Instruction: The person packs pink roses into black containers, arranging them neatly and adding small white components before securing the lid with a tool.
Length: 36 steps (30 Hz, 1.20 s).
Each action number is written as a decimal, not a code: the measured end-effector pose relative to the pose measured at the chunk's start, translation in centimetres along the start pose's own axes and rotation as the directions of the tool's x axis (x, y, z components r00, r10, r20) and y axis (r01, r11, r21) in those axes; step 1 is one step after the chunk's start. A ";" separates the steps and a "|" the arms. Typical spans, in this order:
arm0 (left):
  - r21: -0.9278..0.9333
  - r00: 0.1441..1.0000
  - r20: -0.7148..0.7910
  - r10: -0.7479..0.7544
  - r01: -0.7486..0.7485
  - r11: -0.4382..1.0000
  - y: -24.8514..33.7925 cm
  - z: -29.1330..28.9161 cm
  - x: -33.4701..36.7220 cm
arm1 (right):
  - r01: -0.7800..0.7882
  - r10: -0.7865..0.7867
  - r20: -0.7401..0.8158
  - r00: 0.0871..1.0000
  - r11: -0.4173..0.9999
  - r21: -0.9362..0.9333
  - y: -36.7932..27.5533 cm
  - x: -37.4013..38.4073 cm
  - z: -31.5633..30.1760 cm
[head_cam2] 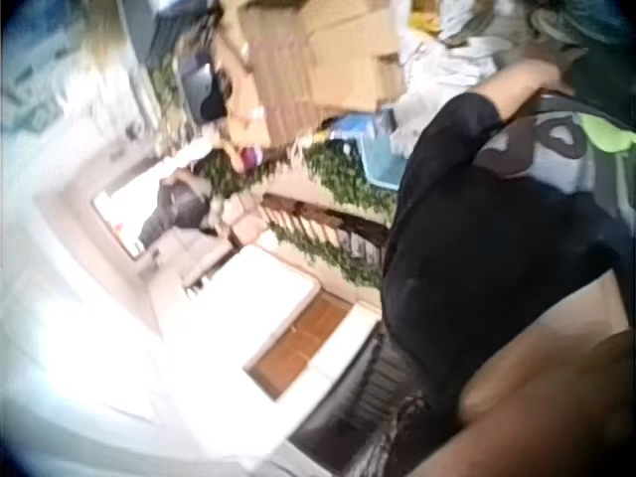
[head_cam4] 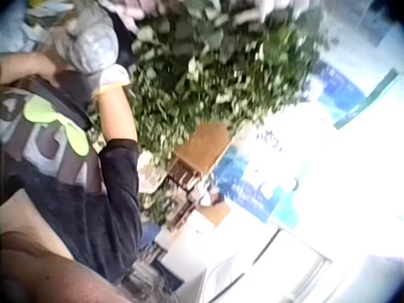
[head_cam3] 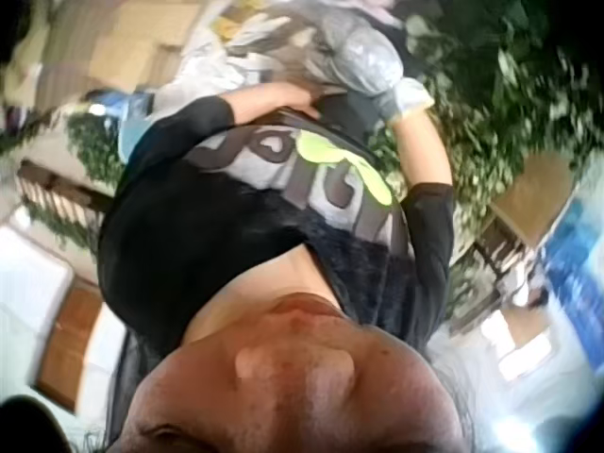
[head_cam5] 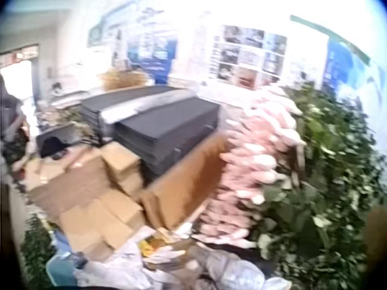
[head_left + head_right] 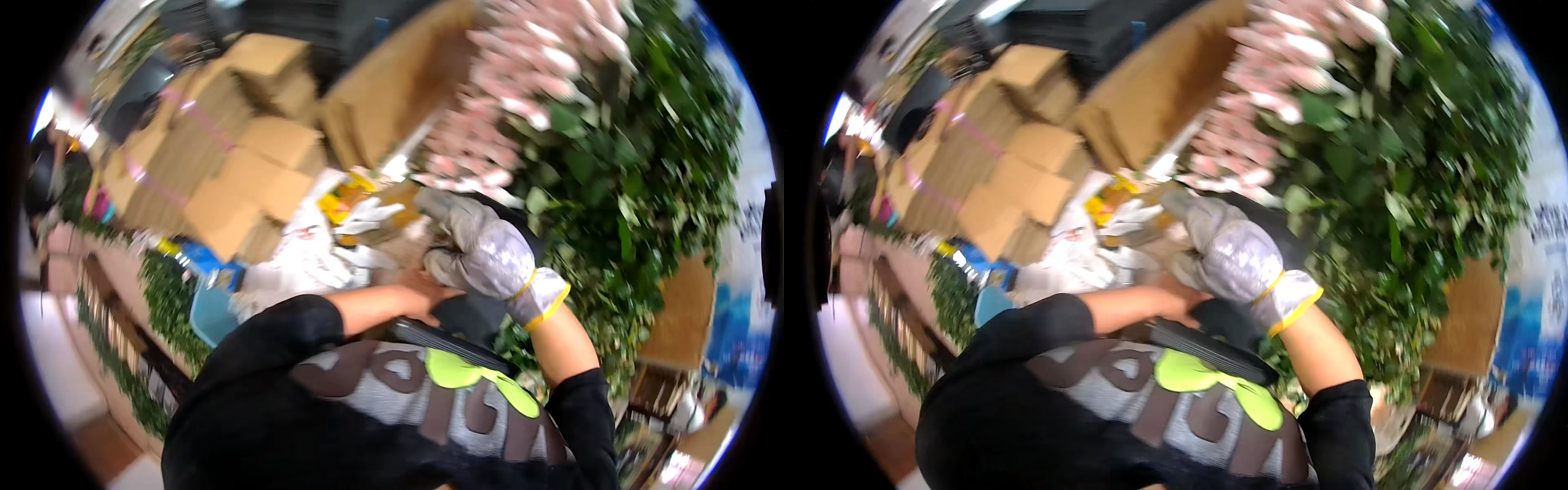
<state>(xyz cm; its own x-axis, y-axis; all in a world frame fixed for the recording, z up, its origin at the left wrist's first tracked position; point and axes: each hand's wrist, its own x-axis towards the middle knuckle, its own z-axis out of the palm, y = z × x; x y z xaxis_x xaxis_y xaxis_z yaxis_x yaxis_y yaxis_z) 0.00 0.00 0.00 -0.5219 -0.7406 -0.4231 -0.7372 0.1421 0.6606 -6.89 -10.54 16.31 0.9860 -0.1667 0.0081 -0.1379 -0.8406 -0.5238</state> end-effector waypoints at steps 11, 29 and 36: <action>0.148 0.897 -0.392 0.206 -0.159 0.976 -3.4 3.9 0.0 | 0.440 -0.416 0.159 0.896 0.771 -0.461 -9.3 19.2 10.1; 0.188 0.676 -0.592 0.439 -0.413 0.891 -2.2 3.5 0.9 | -0.399 0.578 -0.220 0.786 0.745 0.534 -6.0 -17.0 -3.2; 0.105 0.911 -0.389 0.135 -0.102 0.989 -1.4 1.6 -1.0 | -0.074 0.087 -0.062 0.994 0.979 0.189 2.9 -17.6 2.6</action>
<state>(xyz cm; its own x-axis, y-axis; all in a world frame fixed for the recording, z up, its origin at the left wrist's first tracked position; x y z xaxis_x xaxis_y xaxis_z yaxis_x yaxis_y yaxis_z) 0.87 1.54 -1.48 -0.4084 -0.9112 -0.0546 -0.7209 0.2852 0.6317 -24.36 -8.70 12.40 0.9624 -0.2710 0.0154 -0.1900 -0.7131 -0.6748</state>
